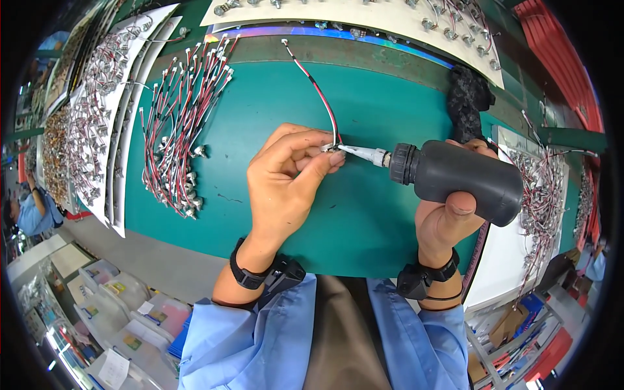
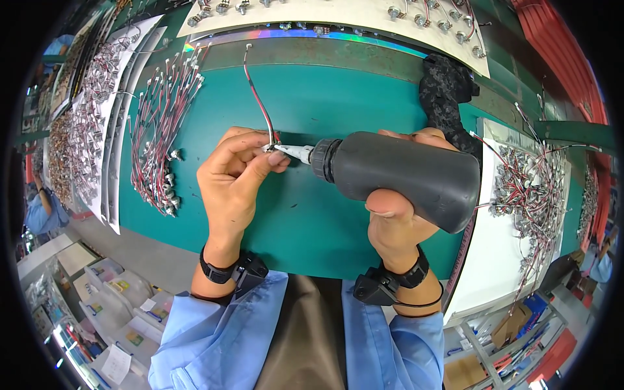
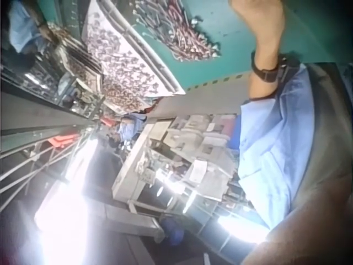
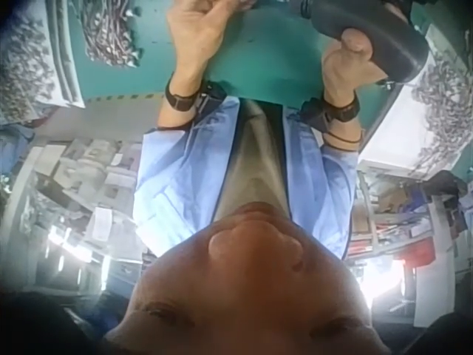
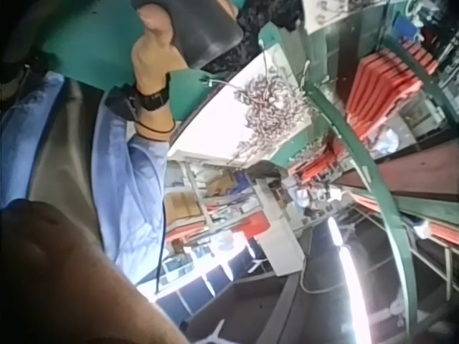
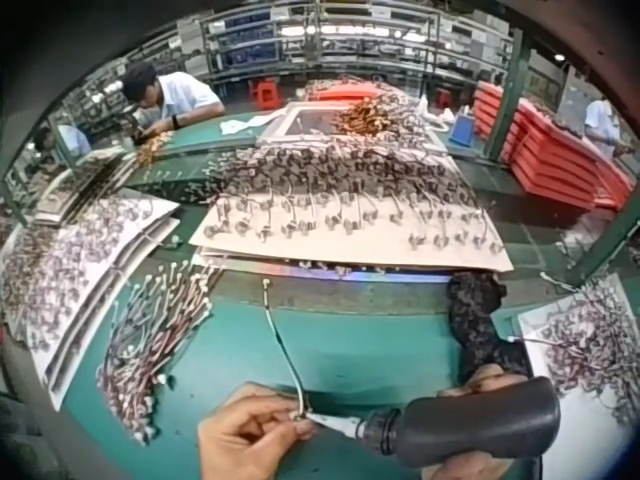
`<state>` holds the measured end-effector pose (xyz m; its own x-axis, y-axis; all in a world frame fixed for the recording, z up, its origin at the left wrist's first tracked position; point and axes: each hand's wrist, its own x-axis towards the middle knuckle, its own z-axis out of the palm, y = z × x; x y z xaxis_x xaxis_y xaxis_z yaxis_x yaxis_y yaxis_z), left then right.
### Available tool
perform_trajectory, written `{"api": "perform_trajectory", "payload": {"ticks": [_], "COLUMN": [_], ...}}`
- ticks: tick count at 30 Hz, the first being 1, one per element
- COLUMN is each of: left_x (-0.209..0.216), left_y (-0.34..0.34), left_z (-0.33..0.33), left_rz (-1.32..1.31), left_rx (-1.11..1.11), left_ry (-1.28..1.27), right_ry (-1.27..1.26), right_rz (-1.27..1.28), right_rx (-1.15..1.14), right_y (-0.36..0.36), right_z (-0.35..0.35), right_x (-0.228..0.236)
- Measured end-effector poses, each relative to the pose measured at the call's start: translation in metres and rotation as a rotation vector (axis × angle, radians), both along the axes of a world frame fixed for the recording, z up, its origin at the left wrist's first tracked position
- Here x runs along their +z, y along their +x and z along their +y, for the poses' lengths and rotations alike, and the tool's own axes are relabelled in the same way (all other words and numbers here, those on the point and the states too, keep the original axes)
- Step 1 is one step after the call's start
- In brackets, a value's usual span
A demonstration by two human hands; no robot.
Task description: The person picks up a wire assembly, applies glue to the component using a squeeze bottle, and places it onto a board. This process is repeated for several assemblies, with the person occasionally wiping the bottle tip with a cloth.
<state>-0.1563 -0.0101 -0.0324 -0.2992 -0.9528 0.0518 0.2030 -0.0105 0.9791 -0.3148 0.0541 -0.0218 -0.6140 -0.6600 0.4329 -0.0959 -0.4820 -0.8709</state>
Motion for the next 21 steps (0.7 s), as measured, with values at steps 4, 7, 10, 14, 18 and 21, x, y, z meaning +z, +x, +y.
{"api": "perform_trajectory", "payload": {"ticks": [4, 7, 10, 14, 18, 21], "left_x": [0.0007, 0.0005, -0.0008, 0.0007, 0.0017, 0.002], "left_y": [-0.0003, -0.0004, -0.0004, -0.0004, -0.0006, -0.0005], "left_z": [0.0005, 0.0006, 0.0008, 0.0008, 0.0008, 0.0011], "left_rz": [0.002, 0.001, 0.023, 0.025, 0.019, 0.02], "left_rx": [0.004, 0.002, 0.002, -0.001, -0.004, -0.006], "left_ry": [0.007, 0.006, 0.014, 0.034, 0.038, 0.049], "right_ry": [0.017, 0.03, 0.027, 0.003, 0.002, -0.009], "right_rz": [0.007, 0.002, 0.009, 0.034, 0.038, 0.039], "right_rx": [-0.018, -0.026, -0.017, -0.021, -0.014, -0.03], "right_y": [0.0003, 0.0005, 0.0009, -0.0006, -0.0016, -0.001], "right_z": [-0.0004, -0.0003, -0.0009, -0.002, -0.0016, -0.0028], "right_x": [0.0011, 0.001, 0.001, -0.0008, -0.0006, -0.0008]}}
